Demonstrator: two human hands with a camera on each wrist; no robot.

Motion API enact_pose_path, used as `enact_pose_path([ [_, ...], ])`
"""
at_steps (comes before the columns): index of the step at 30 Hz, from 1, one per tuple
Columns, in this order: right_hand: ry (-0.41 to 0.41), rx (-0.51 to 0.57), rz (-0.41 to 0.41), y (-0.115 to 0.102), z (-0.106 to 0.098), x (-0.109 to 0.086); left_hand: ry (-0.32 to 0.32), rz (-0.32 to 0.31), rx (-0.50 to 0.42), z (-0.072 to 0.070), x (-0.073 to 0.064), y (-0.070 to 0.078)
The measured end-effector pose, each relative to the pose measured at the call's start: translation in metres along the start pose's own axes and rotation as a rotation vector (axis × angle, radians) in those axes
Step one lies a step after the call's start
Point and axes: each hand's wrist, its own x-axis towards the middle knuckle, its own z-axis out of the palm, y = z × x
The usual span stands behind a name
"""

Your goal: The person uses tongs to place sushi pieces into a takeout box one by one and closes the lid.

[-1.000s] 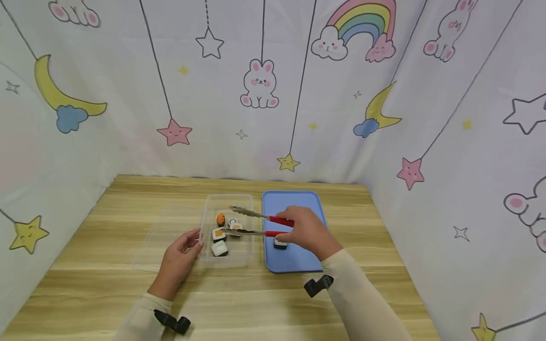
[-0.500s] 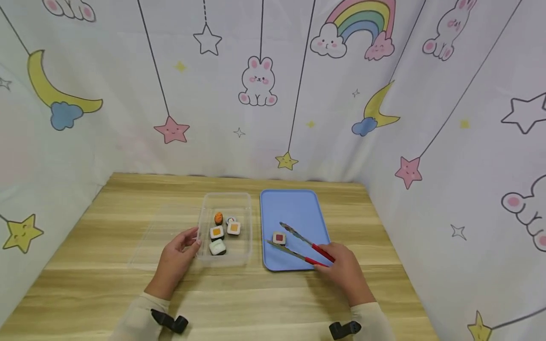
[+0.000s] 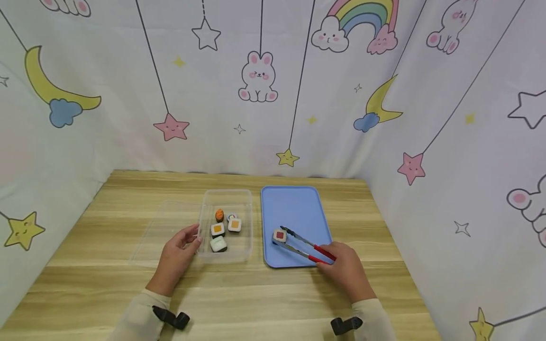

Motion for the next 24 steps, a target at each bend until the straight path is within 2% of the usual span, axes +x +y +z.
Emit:
enact_pose_path([
  [5, 0.031, 0.078, -0.002, -0.003, -0.008, 0.007, 0.007, 0.002, -0.006, -0.001, -0.001, 0.002],
  [10, -0.016, 0.154, -0.004, -0.021, -0.021, 0.028, 0.007, 0.004, -0.011, -0.002, -0.002, 0.003],
  [17, -0.138, 0.093, -0.129, -0.066, -0.023, 0.066, 0.006, -0.011, -0.005, -0.002, -0.003, 0.005],
  [20, -0.211, 0.070, -0.163, -0.080, -0.020, 0.081, 0.002, -0.016, -0.004, -0.001, -0.003, 0.007],
  [24, -0.278, 0.003, -0.257, -0.093, -0.019, 0.101, 0.010, -0.002, 0.003, -0.001, -0.004, 0.005],
])
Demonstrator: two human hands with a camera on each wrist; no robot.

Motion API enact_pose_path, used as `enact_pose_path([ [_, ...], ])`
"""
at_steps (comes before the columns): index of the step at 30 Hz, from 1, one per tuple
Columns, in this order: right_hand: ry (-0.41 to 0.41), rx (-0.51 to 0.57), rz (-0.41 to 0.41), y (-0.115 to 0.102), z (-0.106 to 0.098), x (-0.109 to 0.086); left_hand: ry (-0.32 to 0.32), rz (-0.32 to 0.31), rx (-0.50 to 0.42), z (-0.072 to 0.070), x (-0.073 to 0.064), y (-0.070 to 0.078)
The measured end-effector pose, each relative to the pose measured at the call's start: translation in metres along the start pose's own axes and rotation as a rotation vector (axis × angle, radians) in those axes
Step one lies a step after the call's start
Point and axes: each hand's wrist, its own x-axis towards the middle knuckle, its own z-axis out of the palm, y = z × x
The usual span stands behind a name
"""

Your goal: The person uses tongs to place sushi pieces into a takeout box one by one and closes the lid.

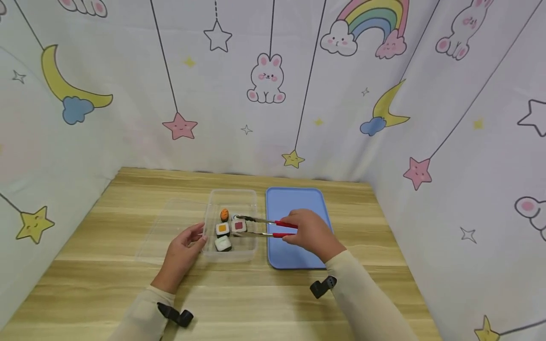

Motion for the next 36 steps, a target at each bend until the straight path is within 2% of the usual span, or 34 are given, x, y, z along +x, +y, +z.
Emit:
enact_pose_path([
  [3, -0.066, -0.074, -0.056, -0.008, -0.005, 0.015, 0.003, 0.008, 0.006, 0.000, 0.000, -0.002],
  [8, -0.196, -0.145, -0.042, -0.022, -0.014, 0.039, 0.006, 0.004, 0.017, -0.001, -0.001, 0.000],
  [16, -0.289, -0.230, -0.049, -0.037, -0.028, 0.057, -0.008, -0.002, -0.004, 0.000, -0.002, -0.001],
  [29, -0.343, -0.312, -0.028, -0.050, -0.037, 0.068, -0.007, 0.006, 0.009, 0.001, -0.002, 0.000],
  [33, -0.315, -0.347, -0.053, -0.047, -0.038, 0.066, -0.009, 0.006, 0.011, 0.001, -0.001, -0.001],
  [36, -0.264, -0.310, -0.073, -0.040, -0.042, 0.060, -0.009, 0.003, 0.007, 0.001, -0.001, -0.001],
])
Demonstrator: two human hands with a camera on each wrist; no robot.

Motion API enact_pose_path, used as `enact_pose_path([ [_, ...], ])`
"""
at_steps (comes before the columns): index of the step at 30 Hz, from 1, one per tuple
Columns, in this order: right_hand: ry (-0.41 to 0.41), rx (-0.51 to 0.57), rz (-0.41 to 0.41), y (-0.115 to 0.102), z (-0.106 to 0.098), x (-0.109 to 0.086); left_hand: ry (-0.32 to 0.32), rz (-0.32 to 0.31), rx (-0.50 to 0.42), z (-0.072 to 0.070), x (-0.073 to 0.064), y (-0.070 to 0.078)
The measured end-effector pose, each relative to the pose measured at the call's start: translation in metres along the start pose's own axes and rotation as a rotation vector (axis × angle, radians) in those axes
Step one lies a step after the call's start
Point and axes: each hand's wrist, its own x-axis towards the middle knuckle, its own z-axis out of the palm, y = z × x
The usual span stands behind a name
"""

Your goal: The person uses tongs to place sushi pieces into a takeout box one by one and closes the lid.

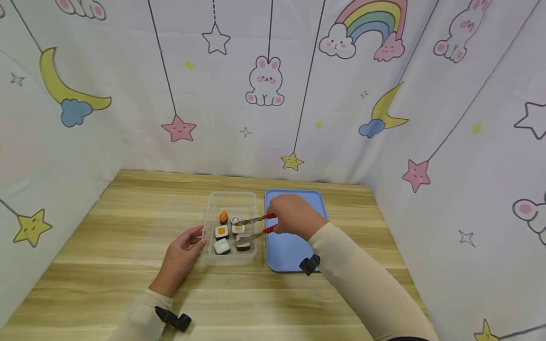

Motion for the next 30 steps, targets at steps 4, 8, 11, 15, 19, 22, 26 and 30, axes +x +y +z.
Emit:
enact_pose_path([
  [4, 0.112, 0.169, 0.081, 0.020, 0.005, -0.019, 0.004, -0.002, 0.008, 0.002, 0.001, 0.000],
  [8, 0.282, 0.392, 0.282, 0.050, 0.029, -0.048, 0.000, -0.017, 0.011, 0.003, 0.001, -0.001],
  [11, 0.408, 0.528, 0.482, 0.070, 0.058, -0.073, 0.002, -0.027, 0.014, 0.004, 0.001, -0.001],
  [15, 0.532, 0.606, 0.738, 0.092, 0.104, -0.105, 0.007, -0.017, 0.021, 0.003, 0.000, 0.000],
  [19, 0.625, 0.597, 0.872, 0.107, 0.144, -0.125, 0.011, -0.012, 0.023, 0.002, 0.000, 0.001],
  [22, 0.661, 0.600, 0.928, 0.113, 0.163, -0.133, 0.012, -0.015, 0.024, 0.001, 0.000, 0.001],
  [26, 0.659, 0.584, 0.977, 0.118, 0.179, -0.136, 0.010, -0.019, 0.017, 0.002, -0.001, 0.003],
  [30, 0.660, 0.583, 0.982, 0.120, 0.190, -0.135, 0.012, -0.012, 0.007, 0.003, -0.001, 0.003],
])
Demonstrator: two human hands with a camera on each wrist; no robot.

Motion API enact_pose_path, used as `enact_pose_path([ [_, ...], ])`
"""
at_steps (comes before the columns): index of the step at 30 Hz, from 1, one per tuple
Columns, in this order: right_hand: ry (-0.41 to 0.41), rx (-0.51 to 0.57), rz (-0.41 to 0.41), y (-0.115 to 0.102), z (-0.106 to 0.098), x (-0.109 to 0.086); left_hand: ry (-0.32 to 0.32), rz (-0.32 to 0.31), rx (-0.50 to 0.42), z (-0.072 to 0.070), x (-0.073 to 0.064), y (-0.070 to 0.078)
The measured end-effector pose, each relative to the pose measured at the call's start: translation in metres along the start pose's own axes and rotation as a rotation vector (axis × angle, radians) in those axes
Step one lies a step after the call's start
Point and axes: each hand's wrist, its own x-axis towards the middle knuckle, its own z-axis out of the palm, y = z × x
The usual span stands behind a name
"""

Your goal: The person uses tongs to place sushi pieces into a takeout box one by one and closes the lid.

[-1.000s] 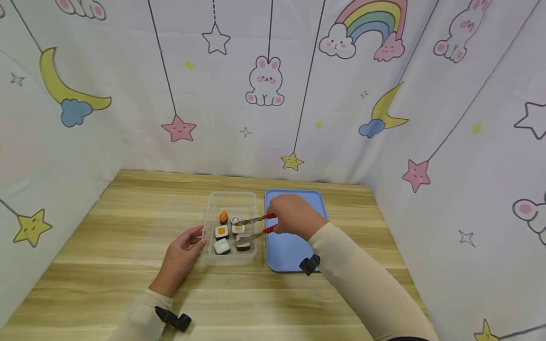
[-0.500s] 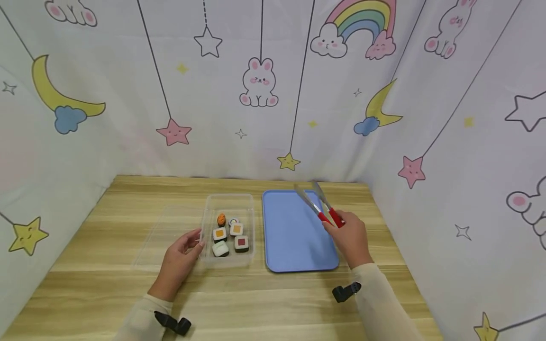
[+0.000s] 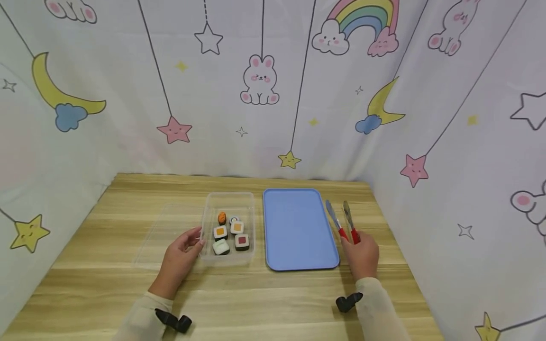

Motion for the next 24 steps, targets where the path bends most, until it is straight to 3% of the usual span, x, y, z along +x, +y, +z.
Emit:
enact_pose_path([
  [11, 0.017, -0.046, -0.042, 0.008, 0.005, -0.003, -0.003, 0.025, -0.020, 0.001, 0.003, -0.001],
  [17, 0.023, -0.121, -0.023, -0.002, 0.002, -0.007, 0.008, 0.013, -0.008, 0.002, 0.002, -0.002],
  [20, 0.102, -0.069, -0.123, -0.028, 0.001, -0.014, 0.019, 0.022, -0.010, 0.001, 0.002, -0.004],
  [24, 0.153, 0.146, -0.473, -0.093, 0.007, -0.037, 0.081, 0.068, 0.007, -0.010, 0.003, -0.005],
])
